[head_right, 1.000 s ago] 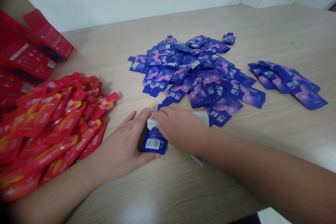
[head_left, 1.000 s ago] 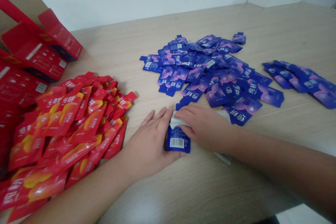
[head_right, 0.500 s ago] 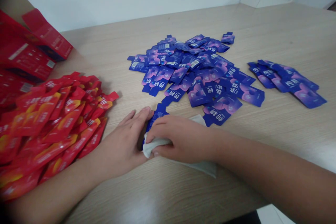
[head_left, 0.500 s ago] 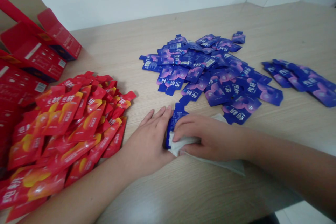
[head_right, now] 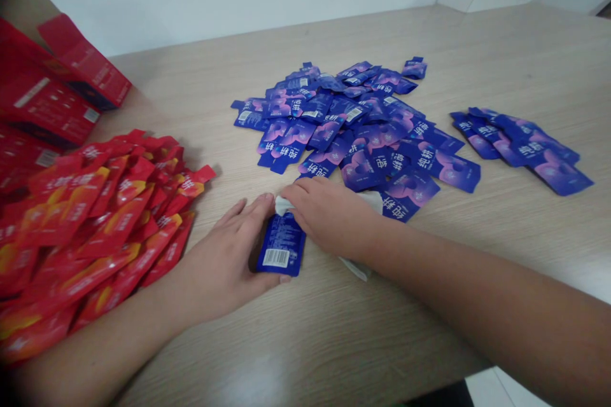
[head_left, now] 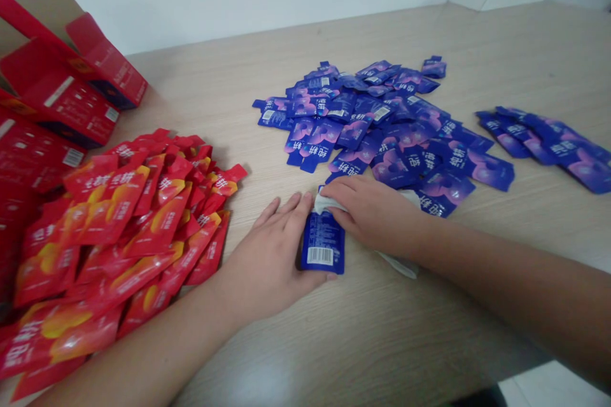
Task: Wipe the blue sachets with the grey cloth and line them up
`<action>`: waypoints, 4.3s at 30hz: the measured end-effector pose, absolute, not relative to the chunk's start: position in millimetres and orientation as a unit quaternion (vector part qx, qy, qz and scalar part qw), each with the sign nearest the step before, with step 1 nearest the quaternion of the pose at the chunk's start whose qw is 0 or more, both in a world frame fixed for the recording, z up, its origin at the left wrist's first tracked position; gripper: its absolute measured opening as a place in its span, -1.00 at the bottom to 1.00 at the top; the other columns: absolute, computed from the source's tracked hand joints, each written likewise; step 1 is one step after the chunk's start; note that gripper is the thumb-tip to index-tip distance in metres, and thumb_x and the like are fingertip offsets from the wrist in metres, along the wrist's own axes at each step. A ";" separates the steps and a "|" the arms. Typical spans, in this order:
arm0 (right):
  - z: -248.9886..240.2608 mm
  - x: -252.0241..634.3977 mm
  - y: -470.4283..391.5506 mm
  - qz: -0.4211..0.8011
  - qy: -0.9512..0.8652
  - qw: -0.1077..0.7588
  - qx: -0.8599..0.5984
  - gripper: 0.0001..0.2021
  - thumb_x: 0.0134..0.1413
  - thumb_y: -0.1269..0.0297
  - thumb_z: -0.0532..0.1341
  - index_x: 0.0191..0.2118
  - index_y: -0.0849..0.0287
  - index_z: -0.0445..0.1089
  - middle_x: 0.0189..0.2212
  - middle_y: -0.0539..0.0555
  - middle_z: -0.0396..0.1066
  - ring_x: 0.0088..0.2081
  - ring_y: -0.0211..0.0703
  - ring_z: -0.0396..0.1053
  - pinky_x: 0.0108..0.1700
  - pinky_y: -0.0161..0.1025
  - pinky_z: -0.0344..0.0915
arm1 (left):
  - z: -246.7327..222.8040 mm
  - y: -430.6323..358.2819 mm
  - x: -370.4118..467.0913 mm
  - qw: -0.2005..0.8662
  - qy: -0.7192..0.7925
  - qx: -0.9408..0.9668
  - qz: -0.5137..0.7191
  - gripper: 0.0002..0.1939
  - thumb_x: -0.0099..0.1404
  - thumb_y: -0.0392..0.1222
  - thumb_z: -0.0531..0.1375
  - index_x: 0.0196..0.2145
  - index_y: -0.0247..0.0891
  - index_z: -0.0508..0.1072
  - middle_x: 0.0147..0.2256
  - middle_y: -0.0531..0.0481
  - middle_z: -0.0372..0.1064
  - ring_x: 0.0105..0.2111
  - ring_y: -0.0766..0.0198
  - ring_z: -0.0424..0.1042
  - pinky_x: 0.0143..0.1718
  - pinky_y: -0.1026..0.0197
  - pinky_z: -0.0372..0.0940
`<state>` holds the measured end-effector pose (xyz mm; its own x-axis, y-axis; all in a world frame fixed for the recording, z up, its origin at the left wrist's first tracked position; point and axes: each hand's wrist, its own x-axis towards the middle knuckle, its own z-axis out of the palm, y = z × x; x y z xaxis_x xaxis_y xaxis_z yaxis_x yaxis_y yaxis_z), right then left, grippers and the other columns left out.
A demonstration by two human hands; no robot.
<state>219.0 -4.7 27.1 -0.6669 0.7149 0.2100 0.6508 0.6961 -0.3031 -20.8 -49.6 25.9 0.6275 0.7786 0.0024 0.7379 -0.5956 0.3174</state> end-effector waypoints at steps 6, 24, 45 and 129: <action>35.8 222.4 -19.5 0.187 -0.885 0.208 -0.372 -0.74 0.43 0.34 0.19 0.15 0.14 0.41 -0.03 0.16 0.60 -0.03 0.04 0.53 0.00 -0.09 0.38 | 26.7 -49.5 -21.1 0.154 0.428 0.887 0.078 0.24 0.26 0.32 0.41 0.54 -0.38 -0.14 0.46 -0.49 0.12 0.48 -0.30 0.13 0.50 -0.38 -0.02; 35.3 210.4 -27.9 0.134 -0.944 0.165 -0.252 -0.80 0.45 0.33 0.24 0.01 0.28 0.57 -0.01 0.22 0.59 0.12 0.09 0.44 0.28 0.08 0.33 | 27.7 -50.4 -20.4 0.167 0.429 0.884 0.082 0.24 0.25 0.31 0.43 0.55 -0.29 -0.16 0.48 -0.46 0.09 0.48 -0.32 0.12 0.49 -0.43 0.00; 49.5 218.5 -31.3 0.368 -0.877 0.167 -0.260 -0.78 0.23 0.49 0.31 -0.06 0.09 0.55 -0.09 0.02 0.63 -0.06 -0.11 0.55 0.07 -0.15 0.42 | 25.6 -49.2 -22.2 0.171 0.424 0.885 0.089 0.19 0.29 0.25 0.40 0.55 -0.26 -0.19 0.46 -0.44 0.15 0.45 -0.28 0.20 0.49 -0.42 -0.01; 22.1 226.7 -6.6 0.184 -0.868 0.270 -0.374 -0.73 0.31 0.42 0.25 0.07 0.12 0.51 0.04 0.13 0.58 0.13 0.01 0.48 0.24 0.00 0.39 | 24.9 -50.4 -20.3 0.130 0.430 0.891 0.067 0.08 0.41 0.37 0.24 0.53 -0.41 -0.06 0.47 -0.51 0.10 0.49 -0.28 0.11 0.50 -0.38 -0.01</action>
